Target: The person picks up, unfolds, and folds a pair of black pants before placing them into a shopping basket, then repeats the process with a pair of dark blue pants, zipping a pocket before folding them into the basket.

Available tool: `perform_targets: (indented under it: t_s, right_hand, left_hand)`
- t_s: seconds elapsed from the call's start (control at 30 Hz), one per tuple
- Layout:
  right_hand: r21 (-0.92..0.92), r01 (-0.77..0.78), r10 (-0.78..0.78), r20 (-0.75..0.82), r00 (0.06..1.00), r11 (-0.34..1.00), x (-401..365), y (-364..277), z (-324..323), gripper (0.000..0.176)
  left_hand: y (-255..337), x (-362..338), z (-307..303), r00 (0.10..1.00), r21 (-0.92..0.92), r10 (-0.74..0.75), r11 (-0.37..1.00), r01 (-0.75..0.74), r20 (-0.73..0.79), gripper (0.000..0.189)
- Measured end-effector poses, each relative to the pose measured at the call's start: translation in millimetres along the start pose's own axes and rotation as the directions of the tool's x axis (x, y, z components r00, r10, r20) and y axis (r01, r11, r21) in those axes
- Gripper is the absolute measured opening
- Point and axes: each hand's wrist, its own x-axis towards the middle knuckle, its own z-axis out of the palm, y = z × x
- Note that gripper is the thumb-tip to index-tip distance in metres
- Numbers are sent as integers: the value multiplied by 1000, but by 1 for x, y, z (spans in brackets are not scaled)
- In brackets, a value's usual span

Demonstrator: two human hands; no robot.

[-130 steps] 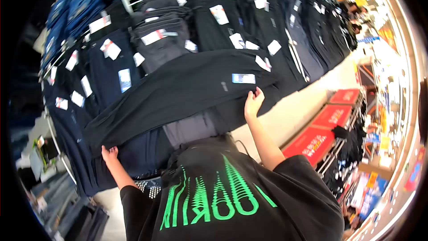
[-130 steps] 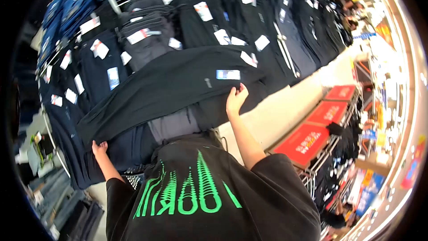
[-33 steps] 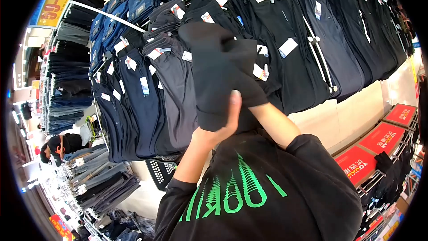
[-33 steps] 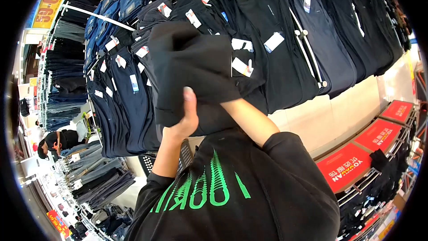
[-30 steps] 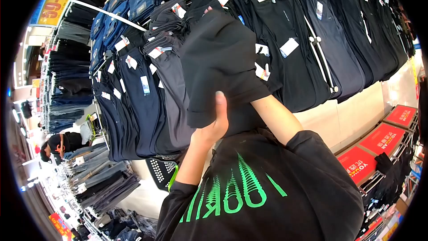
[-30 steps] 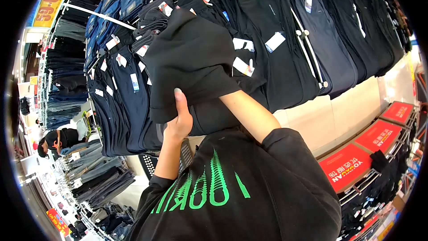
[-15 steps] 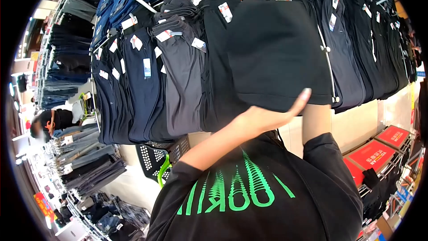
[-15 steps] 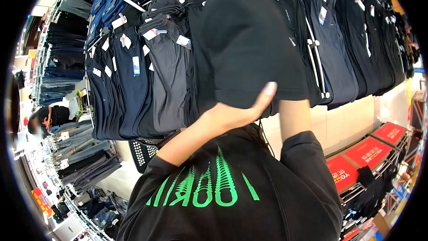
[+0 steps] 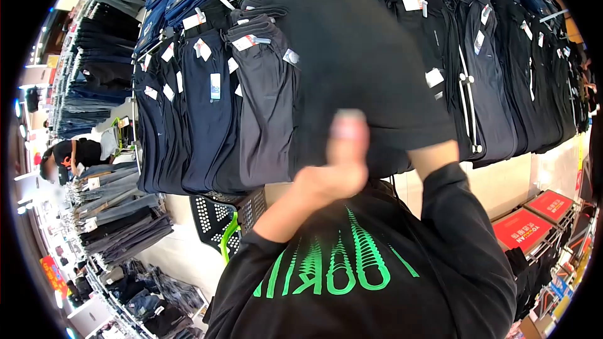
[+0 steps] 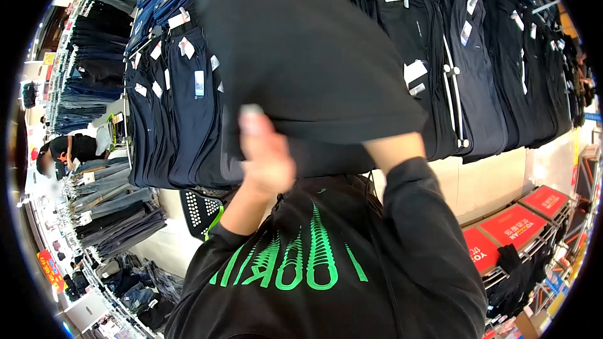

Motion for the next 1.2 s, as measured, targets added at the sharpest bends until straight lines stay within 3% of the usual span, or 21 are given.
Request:
perform_targets:
  t_s: [0.1, 0.17, 0.23, 0.3, 0.37, 0.43, 0.47, 0.57, 0.6, 0.63, 0.7, 0.73, 0.77, 0.83, 0.87, 0.97, 1.0, 1.1, 1.13, 1.17, 1.2]
  right_hand:
    - [361, 90, -226, 354, 908, 928, -5, -112, 102, 32]
    - [402, 50, -297, 580, 759, 914, -23, -155, 151, 32]
    - [358, 32, -289, 694, 660, 933, -53, -162, 167, 32]
    - [308, 74, -263, 632, 729, 948, -97, -134, 173, 32]
    - [212, 172, -247, 408, 879, 962, -149, -76, 189, 33]
    - [138, 53, -99, 353, 931, 989, -165, -24, 185, 30]
    - [100, 63, -94, 351, 932, 993, -157, -13, 174, 31]
    - [43, 71, -82, 372, 925, 997, -133, 2, 139, 33]
    - [40, 73, -81, 255, 964, 997, -134, 11, 141, 31]
    - [203, -84, 65, 97, 993, 975, -141, 40, 164, 28]
    - [463, -561, 570, 136, 810, 686, -130, 46, 157, 26]
    - [880, -471, 701, 296, 649, 65, -126, 50, 159, 24]
    - [930, -233, 749, 366, 553, -283, -123, 56, 159, 23]
    - [825, -78, 627, 483, 611, -560, -129, 66, 146, 27]
    - [803, -81, 554, 477, 682, -591, -131, 70, 145, 45]
    - [656, -225, 430, 677, 597, -720, -119, 40, 108, 66]
    - [612, -215, 322, 644, 694, -761, -117, 30, 97, 79]
    - [744, -303, 533, 647, 545, -595, -103, 33, 104, 79]
    - [786, -353, 593, 615, 519, -507, -100, 46, 117, 58]
    - [713, -393, 628, 699, 341, -581, -94, 62, 127, 39]
    - [733, -372, 665, 677, 315, -570, -84, 57, 127, 35]
  left_hand:
    - [-47, -19, -49, 932, 72, -231, 963, 260, -281, 46]
    - [-69, -21, -81, 796, -62, -408, 902, 428, -447, 50]
    - [-108, -45, -116, 694, -255, -501, 864, 434, -517, 52]
    - [-149, -74, -148, 602, -505, -591, 797, 331, -538, 53]
    - [-186, -105, -177, 451, -662, -703, 696, 276, -550, 51]
    - [-217, -131, -202, 364, -806, -792, 571, 156, -491, 50]
    - [-226, -136, -206, 261, -811, -815, 564, 156, -517, 51]
    - [-248, -139, -216, 356, -876, -829, 479, 55, -431, 50]
    - [-245, -133, -209, 348, -882, -837, 468, 55, -422, 49]
    - [-238, -121, -198, 338, -888, -844, 458, 51, -416, 47]
    - [-242, -114, -186, 321, -910, -862, 416, 1, -393, 43]
    - [-250, -117, -184, 340, -926, -872, 378, 6, -353, 43]
    - [-257, -121, -182, 357, -940, -880, 341, 12, -314, 43]
    - [-261, -118, -180, 314, -950, -904, 312, 19, -291, 41]
    - [-263, -116, -180, 289, -953, -915, 301, 23, -282, 41]
    - [-253, -100, -183, 283, -954, -922, 293, 63, -264, 38]
    - [-248, -92, -184, 324, -946, -907, 312, 88, -269, 38]
    - [-225, -67, -183, 401, -917, -864, 380, 124, -304, 38]
    - [-223, -63, -185, 416, -910, -853, 396, 124, -315, 39]
    - [-222, -59, -188, 433, -903, -842, 410, 126, -322, 39]
    - [-219, -54, -189, 440, -892, -831, 434, 127, -341, 38]
